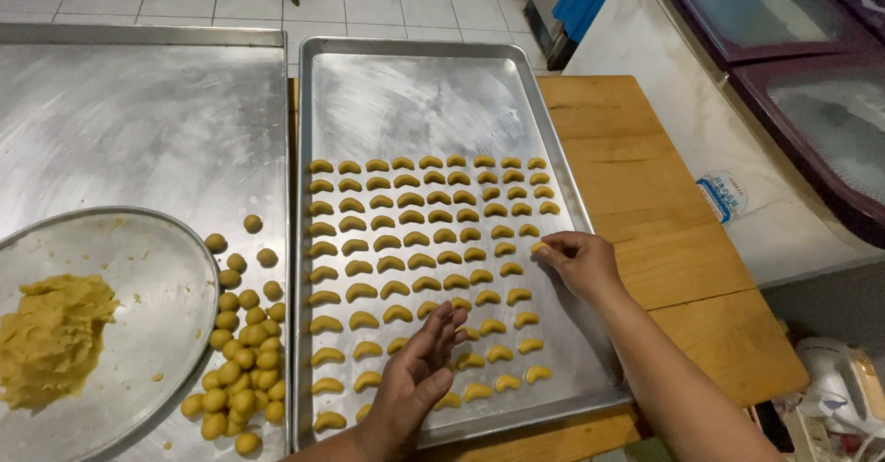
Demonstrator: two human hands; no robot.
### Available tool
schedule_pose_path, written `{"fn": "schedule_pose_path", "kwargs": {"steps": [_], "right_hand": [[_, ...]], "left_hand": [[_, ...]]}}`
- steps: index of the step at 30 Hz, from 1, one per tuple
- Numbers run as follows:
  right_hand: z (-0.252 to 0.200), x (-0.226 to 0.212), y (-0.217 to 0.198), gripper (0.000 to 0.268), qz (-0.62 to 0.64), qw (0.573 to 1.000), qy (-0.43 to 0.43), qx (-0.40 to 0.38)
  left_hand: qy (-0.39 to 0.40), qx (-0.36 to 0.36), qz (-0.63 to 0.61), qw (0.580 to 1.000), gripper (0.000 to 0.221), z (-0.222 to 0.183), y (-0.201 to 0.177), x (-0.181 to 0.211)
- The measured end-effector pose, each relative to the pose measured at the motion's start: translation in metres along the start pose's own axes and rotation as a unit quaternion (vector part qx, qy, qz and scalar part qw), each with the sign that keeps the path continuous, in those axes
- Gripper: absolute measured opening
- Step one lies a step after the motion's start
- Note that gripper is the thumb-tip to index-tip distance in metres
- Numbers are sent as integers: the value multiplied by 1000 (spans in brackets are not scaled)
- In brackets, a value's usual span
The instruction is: Shaping dough into small crescent-shaped cookies and arranging them on a baking tray.
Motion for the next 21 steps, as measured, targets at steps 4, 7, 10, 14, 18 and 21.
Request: {"fn": "schedule_pose_path", "kwargs": {"steps": [4,7,10,14,18,21], "right_hand": [[7,11,18,24,27,1000,7,-2],[11,13,23,24,56,997,-53,2],[6,6,20,28,35,996,-87,-7],[6,14,13,38,36,997,-70,7],[1,18,5,34,28,999,-44,11],[6,19,12,27,14,996,-87,13]], "left_hand": [[-5,-17,14,1000,85,1,-3,-1],[-80,5,29,996,87,-1,-9,-11],[-119,20,48,992,89,-3,-16,-23],[-108,31,55,992,83,-2,-15,-18],[-92,39,49,994,74,-1,-16,-19],[-123,58,69,988,77,-3,-17,-18]]}}
Point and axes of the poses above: each hand's wrist, its own z-axis towards the middle knuckle, its own y-axis out of the palm, x = y × z, the point moved 8 cm from there along z, towards the middle knuckle, and after that the axes turned 10 degrees about x, right-handed, at the moved point
